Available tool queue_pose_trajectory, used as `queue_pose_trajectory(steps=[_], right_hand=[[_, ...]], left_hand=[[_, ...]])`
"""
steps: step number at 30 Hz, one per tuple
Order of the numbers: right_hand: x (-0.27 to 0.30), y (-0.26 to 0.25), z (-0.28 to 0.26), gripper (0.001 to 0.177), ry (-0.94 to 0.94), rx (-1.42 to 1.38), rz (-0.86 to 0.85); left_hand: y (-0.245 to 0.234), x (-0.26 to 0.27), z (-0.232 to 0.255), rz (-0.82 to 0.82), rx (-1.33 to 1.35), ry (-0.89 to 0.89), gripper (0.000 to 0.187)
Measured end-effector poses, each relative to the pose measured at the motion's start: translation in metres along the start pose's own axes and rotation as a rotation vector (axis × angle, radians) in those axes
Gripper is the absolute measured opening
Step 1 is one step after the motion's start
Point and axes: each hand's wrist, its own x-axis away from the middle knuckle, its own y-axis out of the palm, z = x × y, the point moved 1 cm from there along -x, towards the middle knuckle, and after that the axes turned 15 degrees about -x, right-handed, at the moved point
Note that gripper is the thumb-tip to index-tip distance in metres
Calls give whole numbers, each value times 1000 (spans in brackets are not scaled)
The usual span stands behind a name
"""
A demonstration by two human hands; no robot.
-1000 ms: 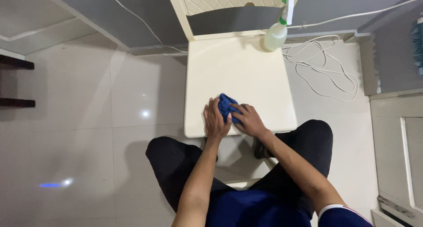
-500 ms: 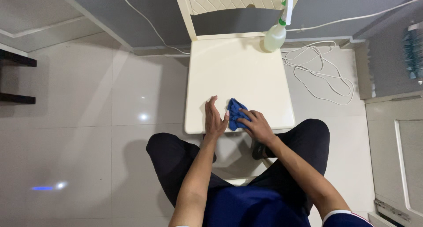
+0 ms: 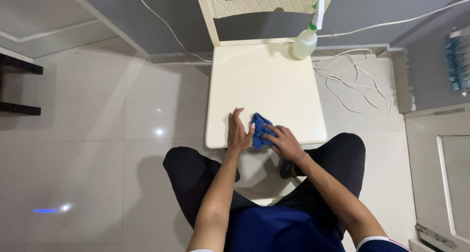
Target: The person wipes the seat and the wooden frame of a chair using a cloth and a cleaning spray bottle.
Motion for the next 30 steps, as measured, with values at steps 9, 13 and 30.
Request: queue_pose_trajectory(steps=[9, 13, 30], right_hand=[[-15, 6, -5, 51, 392, 33, 461], [-4, 7, -16, 49, 52, -30, 33], [-60, -4, -6, 48, 78, -17, 209]], left_hand=[[-7, -4, -1, -24, -51, -9, 68], [-20, 0, -8, -49, -107, 90, 58], [-13, -29, 2, 66, -92, -142, 46]])
